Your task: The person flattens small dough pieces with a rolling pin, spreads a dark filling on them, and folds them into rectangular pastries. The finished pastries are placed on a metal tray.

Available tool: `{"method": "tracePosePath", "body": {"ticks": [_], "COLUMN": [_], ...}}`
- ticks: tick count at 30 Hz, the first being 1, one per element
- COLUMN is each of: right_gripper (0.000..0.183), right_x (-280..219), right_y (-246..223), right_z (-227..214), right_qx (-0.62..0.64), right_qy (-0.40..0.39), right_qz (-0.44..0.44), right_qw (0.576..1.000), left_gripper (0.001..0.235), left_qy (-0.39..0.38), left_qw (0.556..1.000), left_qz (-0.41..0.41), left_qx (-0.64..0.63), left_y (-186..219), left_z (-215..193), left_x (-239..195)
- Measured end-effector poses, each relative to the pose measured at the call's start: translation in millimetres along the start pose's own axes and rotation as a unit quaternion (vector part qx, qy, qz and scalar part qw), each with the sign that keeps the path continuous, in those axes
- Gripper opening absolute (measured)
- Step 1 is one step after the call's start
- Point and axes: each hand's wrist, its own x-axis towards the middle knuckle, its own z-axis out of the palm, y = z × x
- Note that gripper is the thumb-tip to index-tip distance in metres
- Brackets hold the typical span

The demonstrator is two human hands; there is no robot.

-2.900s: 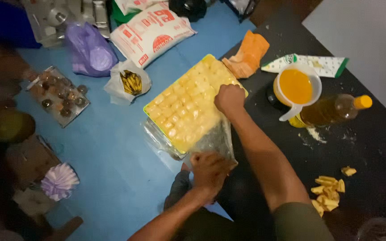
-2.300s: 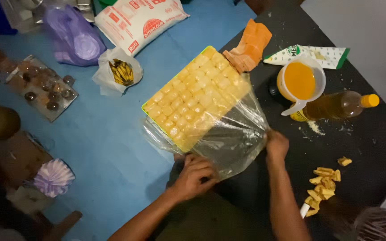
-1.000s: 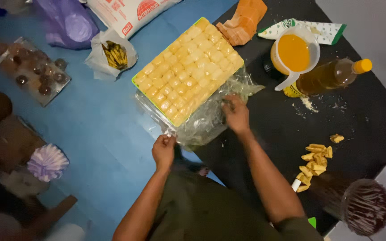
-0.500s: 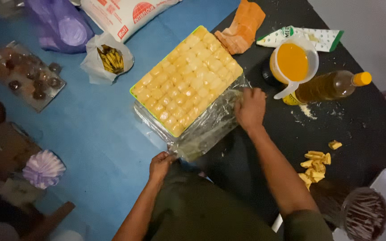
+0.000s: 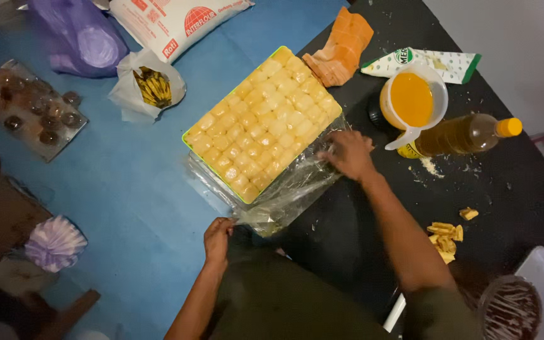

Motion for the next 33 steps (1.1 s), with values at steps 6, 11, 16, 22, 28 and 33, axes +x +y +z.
{"method": "tracePosePath", "body": {"ticks": [6,11,16,22,28,33], "right_gripper": [0.01,0.017,0.021,0.054,0.025,0.016], "right_x": [5.0,46.7,36.5,-32.4,-47.6,-11.9], "right_y": [57.3,72.2,30.7,25.2,55.9,62.2], "right_z": [9.7,14.7,-35.5,-52.9,-29.3,-29.2], "right_qx": [-0.227,-0.13,-0.063,-0.18,-0.327,-0.177], "right_qy": [-0.103,0.03,0.05,-0.067,-0.072,-0.085], "right_qz": [0.067,0.057,0.082,-0.128,-0.127,0.047], "right_qw": [0.966,0.989,0.993,0.973,0.934,0.979], "left_gripper": [0.011,0.008,0.014,0.043,0.047,0.008], "left_qy": [0.004,0.05,0.069,-0.071,-0.007,0.045], "left_qw": [0.999,0.996,0.995,0.765,0.643,0.75], "left_qz": [0.033,0.05,0.056,0.408,0.559,0.475], "left_qx": [0.031,0.053,0.048,0.494,0.524,0.457], "left_y": [9.8,-0.6,36.5,77.9,19.9,6.0], "left_z": [-0.6,0.5,-0.7,15.0,30.9,40.6], "left_x": [-9.6,17.6,-17.2,-78.8,-53.1,-49.3]}}
